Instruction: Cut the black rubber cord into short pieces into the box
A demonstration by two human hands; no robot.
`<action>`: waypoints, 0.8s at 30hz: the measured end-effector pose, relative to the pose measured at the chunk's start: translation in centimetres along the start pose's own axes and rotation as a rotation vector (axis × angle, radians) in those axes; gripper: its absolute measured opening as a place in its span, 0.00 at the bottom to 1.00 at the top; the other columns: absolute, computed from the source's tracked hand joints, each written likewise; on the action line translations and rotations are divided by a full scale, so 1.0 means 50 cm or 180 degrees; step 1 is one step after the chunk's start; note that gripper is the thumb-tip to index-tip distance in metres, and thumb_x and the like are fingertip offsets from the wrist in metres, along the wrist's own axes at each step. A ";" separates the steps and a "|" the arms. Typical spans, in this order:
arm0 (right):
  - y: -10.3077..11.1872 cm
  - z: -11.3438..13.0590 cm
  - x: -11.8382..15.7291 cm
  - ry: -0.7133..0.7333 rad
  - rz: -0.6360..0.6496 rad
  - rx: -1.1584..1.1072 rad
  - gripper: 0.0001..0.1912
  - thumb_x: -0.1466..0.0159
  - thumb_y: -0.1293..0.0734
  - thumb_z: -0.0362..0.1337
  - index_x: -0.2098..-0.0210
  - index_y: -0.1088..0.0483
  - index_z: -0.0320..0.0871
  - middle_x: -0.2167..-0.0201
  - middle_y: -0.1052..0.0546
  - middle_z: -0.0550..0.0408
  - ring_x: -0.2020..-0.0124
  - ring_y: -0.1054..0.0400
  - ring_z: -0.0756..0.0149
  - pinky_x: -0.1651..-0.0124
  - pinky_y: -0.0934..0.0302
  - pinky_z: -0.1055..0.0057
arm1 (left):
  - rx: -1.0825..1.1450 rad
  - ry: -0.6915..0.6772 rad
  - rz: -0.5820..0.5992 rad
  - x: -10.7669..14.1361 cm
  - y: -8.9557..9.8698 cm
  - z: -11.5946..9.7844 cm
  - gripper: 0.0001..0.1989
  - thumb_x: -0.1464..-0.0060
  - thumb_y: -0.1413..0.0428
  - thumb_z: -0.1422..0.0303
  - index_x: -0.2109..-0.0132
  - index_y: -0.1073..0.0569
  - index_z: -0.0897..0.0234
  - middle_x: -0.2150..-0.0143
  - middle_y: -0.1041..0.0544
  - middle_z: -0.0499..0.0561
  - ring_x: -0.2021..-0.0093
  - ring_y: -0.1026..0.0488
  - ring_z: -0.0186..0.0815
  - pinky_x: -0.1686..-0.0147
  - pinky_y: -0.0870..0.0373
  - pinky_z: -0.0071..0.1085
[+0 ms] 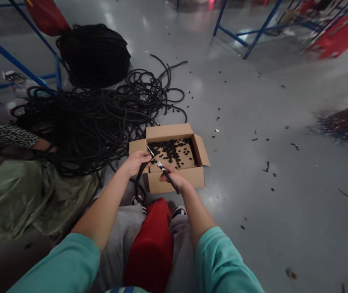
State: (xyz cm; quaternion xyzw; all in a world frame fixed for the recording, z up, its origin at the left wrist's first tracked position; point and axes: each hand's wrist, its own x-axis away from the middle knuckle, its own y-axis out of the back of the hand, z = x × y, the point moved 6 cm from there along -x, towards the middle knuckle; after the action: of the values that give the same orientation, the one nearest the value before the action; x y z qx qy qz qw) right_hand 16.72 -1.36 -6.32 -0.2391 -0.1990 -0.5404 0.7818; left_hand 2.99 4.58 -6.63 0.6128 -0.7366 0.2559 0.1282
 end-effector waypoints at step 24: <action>-0.012 0.000 0.007 -0.0341 -0.0394 -0.0269 0.31 0.63 0.36 0.31 0.56 0.34 0.37 0.94 0.43 0.69 0.91 0.50 0.76 0.86 0.59 0.78 | -0.1188 -0.0637 -0.0357 -0.004 0.015 -0.028 0.10 0.64 0.42 0.70 0.71 0.32 0.67 0.80 0.31 0.44 0.82 0.37 0.24 0.79 0.42 0.24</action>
State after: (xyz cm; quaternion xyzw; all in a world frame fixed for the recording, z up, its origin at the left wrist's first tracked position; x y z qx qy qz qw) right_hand 16.29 -1.80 -6.01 -0.2877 -0.2319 -0.5820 0.7244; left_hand 2.15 5.57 -5.72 0.6408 -0.7451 0.0455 0.1796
